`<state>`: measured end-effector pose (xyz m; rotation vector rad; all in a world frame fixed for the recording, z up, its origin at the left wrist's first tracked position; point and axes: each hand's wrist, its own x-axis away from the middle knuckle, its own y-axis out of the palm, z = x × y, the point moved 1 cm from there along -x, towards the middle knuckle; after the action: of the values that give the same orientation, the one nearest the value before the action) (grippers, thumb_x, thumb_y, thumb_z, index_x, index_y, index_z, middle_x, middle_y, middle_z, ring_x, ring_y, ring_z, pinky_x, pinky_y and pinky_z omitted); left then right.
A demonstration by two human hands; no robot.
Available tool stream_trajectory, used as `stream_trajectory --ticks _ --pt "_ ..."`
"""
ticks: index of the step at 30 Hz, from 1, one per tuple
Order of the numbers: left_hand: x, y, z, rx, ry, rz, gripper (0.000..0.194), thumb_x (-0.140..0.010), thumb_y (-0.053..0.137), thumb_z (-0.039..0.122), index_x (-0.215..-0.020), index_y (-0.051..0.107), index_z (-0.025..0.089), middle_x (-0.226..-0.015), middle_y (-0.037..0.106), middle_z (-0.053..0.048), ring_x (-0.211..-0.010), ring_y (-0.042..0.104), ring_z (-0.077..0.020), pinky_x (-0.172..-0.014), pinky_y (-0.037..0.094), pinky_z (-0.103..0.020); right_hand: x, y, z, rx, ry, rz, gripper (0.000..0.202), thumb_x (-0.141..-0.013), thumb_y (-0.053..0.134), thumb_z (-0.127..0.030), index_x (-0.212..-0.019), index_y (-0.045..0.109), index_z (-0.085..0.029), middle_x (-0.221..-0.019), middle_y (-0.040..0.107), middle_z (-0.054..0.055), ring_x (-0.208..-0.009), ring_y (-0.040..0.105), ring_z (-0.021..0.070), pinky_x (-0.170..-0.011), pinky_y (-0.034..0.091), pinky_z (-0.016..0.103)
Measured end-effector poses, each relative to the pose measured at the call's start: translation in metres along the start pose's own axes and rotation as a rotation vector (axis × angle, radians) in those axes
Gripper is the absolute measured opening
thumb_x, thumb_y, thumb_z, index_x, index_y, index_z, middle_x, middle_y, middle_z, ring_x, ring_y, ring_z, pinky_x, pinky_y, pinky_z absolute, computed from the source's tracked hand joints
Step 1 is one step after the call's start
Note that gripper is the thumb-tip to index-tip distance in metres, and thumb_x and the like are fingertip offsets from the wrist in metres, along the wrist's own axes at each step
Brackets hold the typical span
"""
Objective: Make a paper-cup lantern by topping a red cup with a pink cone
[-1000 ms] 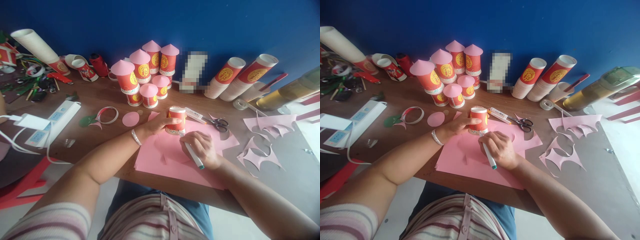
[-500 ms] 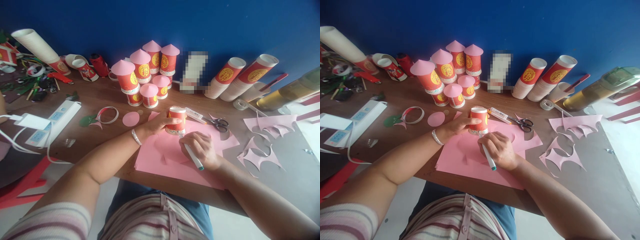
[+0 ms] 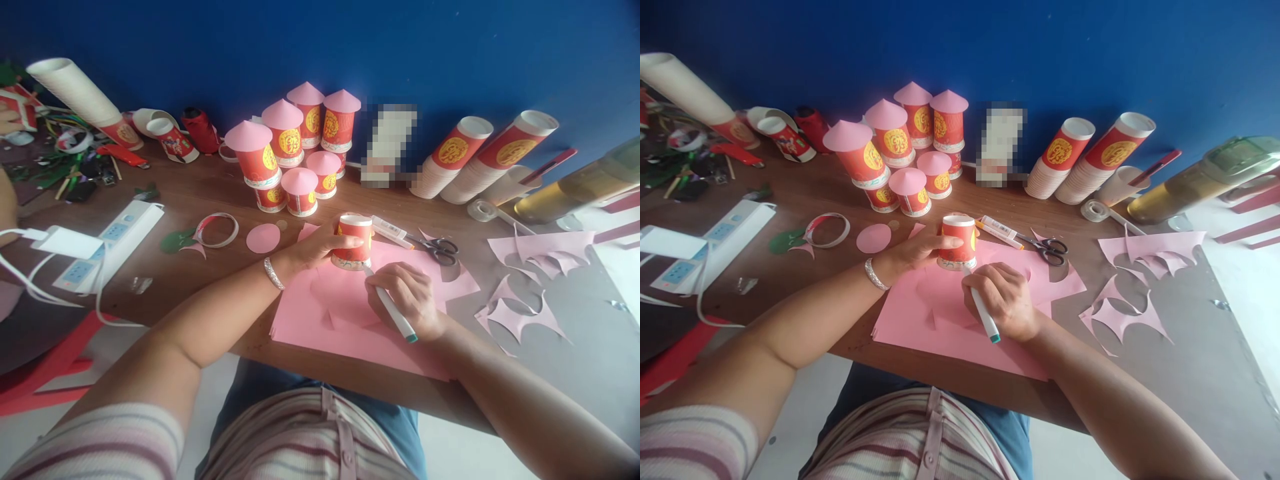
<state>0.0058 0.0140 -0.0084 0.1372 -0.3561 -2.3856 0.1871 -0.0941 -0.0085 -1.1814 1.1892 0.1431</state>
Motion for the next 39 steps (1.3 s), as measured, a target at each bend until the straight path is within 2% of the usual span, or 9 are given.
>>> stream_trajectory --ticks 4,9,19,25,29,34,39 --pt "0.002 0.003 0.004 -0.031 -0.019 0.018 0.026 -0.082 0.077 0.039 -0.092 0.068 0.017 -0.092 0.068 -0.006 -0.089 0.064 -0.0204 -0.081 0.050 -0.034 -0.001 -0.001 0.002 0.021 -0.013 0.005 0.027 -0.088 0.063 0.001 -0.104 0.058 -0.020 -0.077 0.065 0.000 -0.063 0.062 0.0152 -0.059 0.052 0.029" --pt "0.005 0.006 0.010 -0.082 0.001 0.011 0.019 -0.085 0.073 0.035 -0.087 0.065 0.017 -0.085 0.066 -0.004 -0.089 0.062 -0.0202 -0.087 0.049 -0.036 -0.001 -0.001 0.003 0.025 -0.010 0.000 0.027 -0.089 0.063 0.000 -0.105 0.060 -0.022 -0.077 0.066 -0.001 -0.064 0.063 0.0154 -0.060 0.053 0.029" --pt "0.004 0.006 0.010 -0.053 0.005 -0.033 0.024 -0.084 0.077 0.035 -0.086 0.061 0.017 -0.081 0.063 -0.003 -0.082 0.060 -0.0179 -0.082 0.049 -0.034 -0.001 -0.001 0.003 0.014 -0.024 -0.031 0.025 -0.092 0.063 0.000 -0.106 0.058 -0.021 -0.079 0.066 0.000 -0.068 0.066 0.0152 -0.063 0.054 0.028" --pt "0.006 0.006 0.010 -0.092 -0.003 -0.016 0.017 -0.086 0.072 0.030 -0.089 0.061 0.018 -0.085 0.064 -0.003 -0.086 0.059 -0.0178 -0.086 0.049 -0.034 -0.002 -0.001 0.003 0.012 -0.021 -0.047 0.027 -0.091 0.063 0.000 -0.106 0.059 -0.022 -0.078 0.067 0.000 -0.066 0.065 0.0151 -0.063 0.054 0.028" --pt "0.006 0.008 0.012 -0.083 -0.005 -0.003 0.020 -0.084 0.074 0.032 -0.088 0.061 0.018 -0.083 0.063 -0.002 -0.086 0.060 -0.0186 -0.088 0.050 -0.036 -0.002 0.000 0.002 0.000 -0.016 -0.039 0.027 -0.089 0.063 0.001 -0.104 0.059 -0.021 -0.076 0.067 0.000 -0.063 0.063 0.0155 -0.061 0.053 0.029" --pt "0.004 0.008 0.012 -0.037 0.014 -0.013 0.023 -0.082 0.078 0.032 -0.086 0.059 0.019 -0.079 0.060 -0.001 -0.079 0.057 -0.0163 -0.081 0.051 -0.033 -0.001 0.000 0.002 0.000 -0.021 -0.029 0.028 -0.088 0.062 0.000 -0.105 0.060 -0.023 -0.076 0.067 -0.001 -0.063 0.063 0.0158 -0.062 0.053 0.029" --pt "0.004 0.008 0.012 -0.044 -0.004 -0.017 0.030 -0.081 0.080 0.039 -0.083 0.059 0.018 -0.077 0.059 0.000 -0.076 0.056 -0.0156 -0.080 0.050 -0.033 -0.002 -0.001 0.003 0.019 -0.020 -0.034 0.029 -0.088 0.063 -0.001 -0.107 0.060 -0.022 -0.077 0.068 0.000 -0.065 0.065 0.0162 -0.062 0.054 0.029"
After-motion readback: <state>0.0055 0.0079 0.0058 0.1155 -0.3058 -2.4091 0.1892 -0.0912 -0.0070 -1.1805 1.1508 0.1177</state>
